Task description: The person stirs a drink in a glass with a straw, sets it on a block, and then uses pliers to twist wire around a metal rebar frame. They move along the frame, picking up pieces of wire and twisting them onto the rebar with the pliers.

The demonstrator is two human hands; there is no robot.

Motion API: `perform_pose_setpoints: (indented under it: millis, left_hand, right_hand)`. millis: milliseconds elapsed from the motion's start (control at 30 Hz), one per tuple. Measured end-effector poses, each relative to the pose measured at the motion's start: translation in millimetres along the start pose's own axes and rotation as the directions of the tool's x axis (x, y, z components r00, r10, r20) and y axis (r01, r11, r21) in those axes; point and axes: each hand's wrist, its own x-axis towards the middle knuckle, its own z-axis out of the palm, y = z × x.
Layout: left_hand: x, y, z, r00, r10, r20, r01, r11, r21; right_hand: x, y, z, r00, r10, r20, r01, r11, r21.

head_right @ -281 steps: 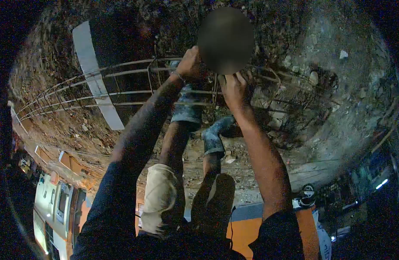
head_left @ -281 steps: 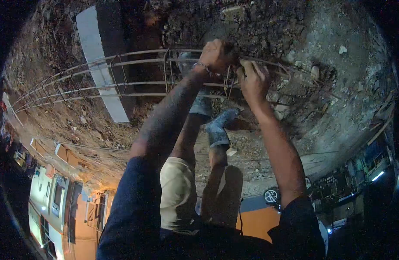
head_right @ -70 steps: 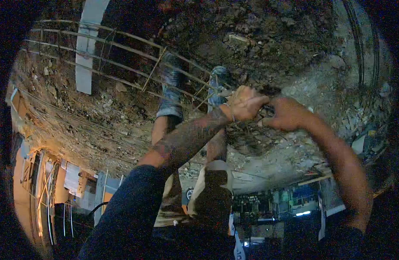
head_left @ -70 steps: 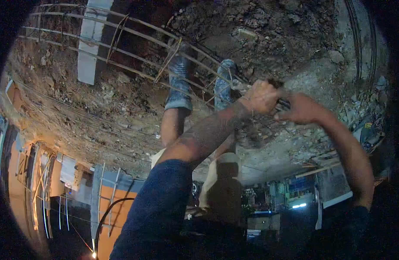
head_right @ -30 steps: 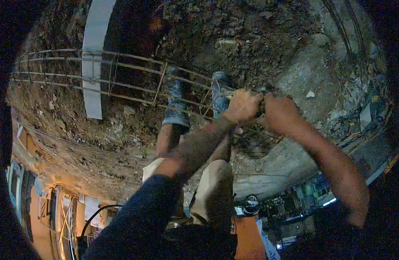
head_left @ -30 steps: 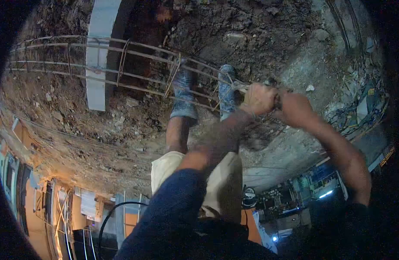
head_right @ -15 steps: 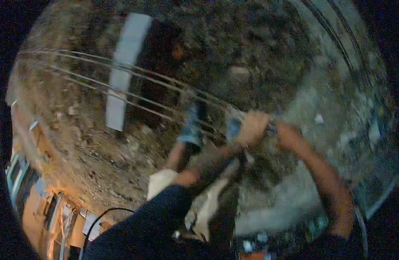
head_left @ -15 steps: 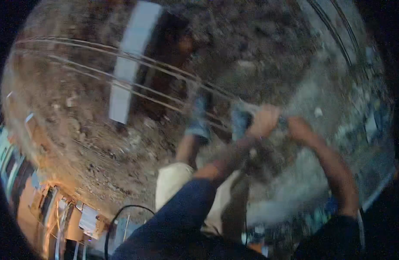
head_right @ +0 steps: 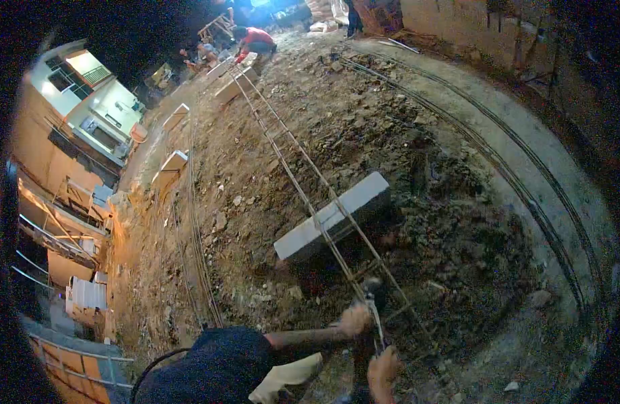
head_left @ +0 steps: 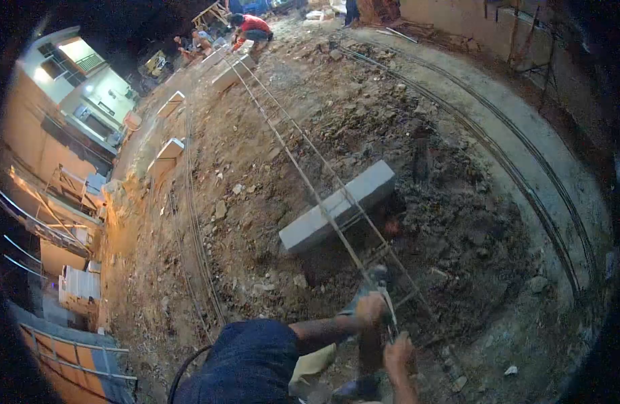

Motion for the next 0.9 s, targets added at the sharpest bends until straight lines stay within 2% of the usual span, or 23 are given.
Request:
perform_pose_setpoints:
  millis: [33,67,167,233,267,300,333,367,400,433,467,500,567,600,633,667,700,733,767,800,833,867,900]
  left_hand:
    - [-14,3,18,0.956,-0.098,-0.277,0.086,0.995,-0.055]
    - [-19,-4,30,0.954,-0.078,-0.290,0.068,0.997,-0.045]
    - [-37,-42,69,0.999,0.010,-0.032,-0.015,0.991,-0.135]
    - [-55,-46,78,0.997,0.041,0.059,-0.030,0.984,-0.176]
    - [-57,-24,45,0.971,0.013,0.239,0.064,0.948,-0.312]
    - [-59,-15,28,0.911,0.014,0.412,0.176,0.891,-0.419]
    - [-48,-41,53,0.917,0.221,0.331,-0.004,0.837,-0.548]
    - [-37,-68,78,0.878,0.418,0.234,-0.172,0.731,-0.660]
    - [-25,-84,96,0.752,0.655,-0.078,-0.619,0.660,-0.426]
    - [-15,-91,95,0.753,0.650,0.099,-0.553,0.708,-0.440]
    - [-5,-96,92,0.730,0.624,0.280,-0.487,0.762,-0.427]
    - [5,-101,89,0.684,0.578,0.445,-0.434,0.813,-0.389]
    - [8,-128,77,0.604,0.703,0.375,-0.523,0.705,-0.480]
    - [0,-115,61,0.593,0.569,0.570,-0.412,0.823,-0.392]
    - [-8,-101,44,0.549,0.402,0.733,-0.329,0.910,-0.253]
    - [-17,-96,40,0.493,0.260,0.830,-0.364,0.928,-0.075]
    - [0,-138,73,0.516,0.390,0.763,-0.295,0.917,-0.269]
    - [1,-144,82,0.549,0.366,0.752,-0.288,0.927,-0.241]
    - [3,-150,92,0.581,0.342,0.739,-0.279,0.936,-0.214]
    - [-2,-139,89,0.587,0.266,0.765,-0.320,0.944,-0.083]
    - [-8,-128,86,0.589,0.189,0.786,-0.362,0.931,0.047]
    - [0,-133,92,0.627,0.357,0.693,-0.438,0.897,-0.065]
    - [8,-128,92,0.643,0.528,0.555,-0.529,0.830,-0.176]
  right_hand:
    - [-14,6,12,1.000,-0.002,-0.016,0.003,1.000,0.018]
    - [-25,13,21,0.994,-0.030,-0.106,0.041,0.994,0.102]
    - [-68,28,30,0.970,-0.033,-0.241,0.083,0.977,0.199]
    - [-79,49,39,0.994,0.025,-0.108,-0.003,0.980,0.200]
    - [-80,64,51,0.993,0.019,-0.113,0.003,0.981,0.194]
    - [-76,79,70,0.978,-0.050,-0.201,0.091,0.975,0.203]
    - [-70,92,84,0.951,-0.116,-0.286,0.179,0.962,0.205]
    - [-62,101,93,0.950,-0.118,-0.289,0.181,0.962,0.203]
    - [-52,110,104,0.896,-0.215,-0.389,0.322,0.917,0.235]
    - [-38,120,122,0.823,-0.296,-0.486,0.455,0.854,0.252]
    - [-18,129,149,0.828,-0.285,-0.484,0.447,0.855,0.262]
    - [1,145,182,0.853,-0.296,-0.430,0.480,0.768,0.424]
    - [40,187,251,0.879,-0.361,-0.312,0.469,0.533,0.704]
    - [62,208,282,0.875,-0.401,-0.271,0.430,0.389,0.814]
    - [91,231,315,0.802,-0.484,-0.348,0.547,0.365,0.753]
    - [118,248,341,0.715,-0.559,-0.420,0.655,0.325,0.683]
    - [136,271,367,0.649,-0.640,-0.412,0.733,0.381,0.564]
    - [149,286,383,0.576,-0.713,-0.399,0.804,0.409,0.431]
    - [143,275,360,0.647,-0.693,-0.319,0.759,0.542,0.361]
    - [138,264,335,0.709,-0.664,-0.235,0.704,0.657,0.269]
    - [123,256,322,0.796,-0.575,-0.190,0.589,0.808,0.020]
    - [112,261,335,0.819,-0.534,-0.209,0.555,0.830,0.057]
    - [109,267,340,0.805,-0.488,-0.337,0.545,0.833,0.095]
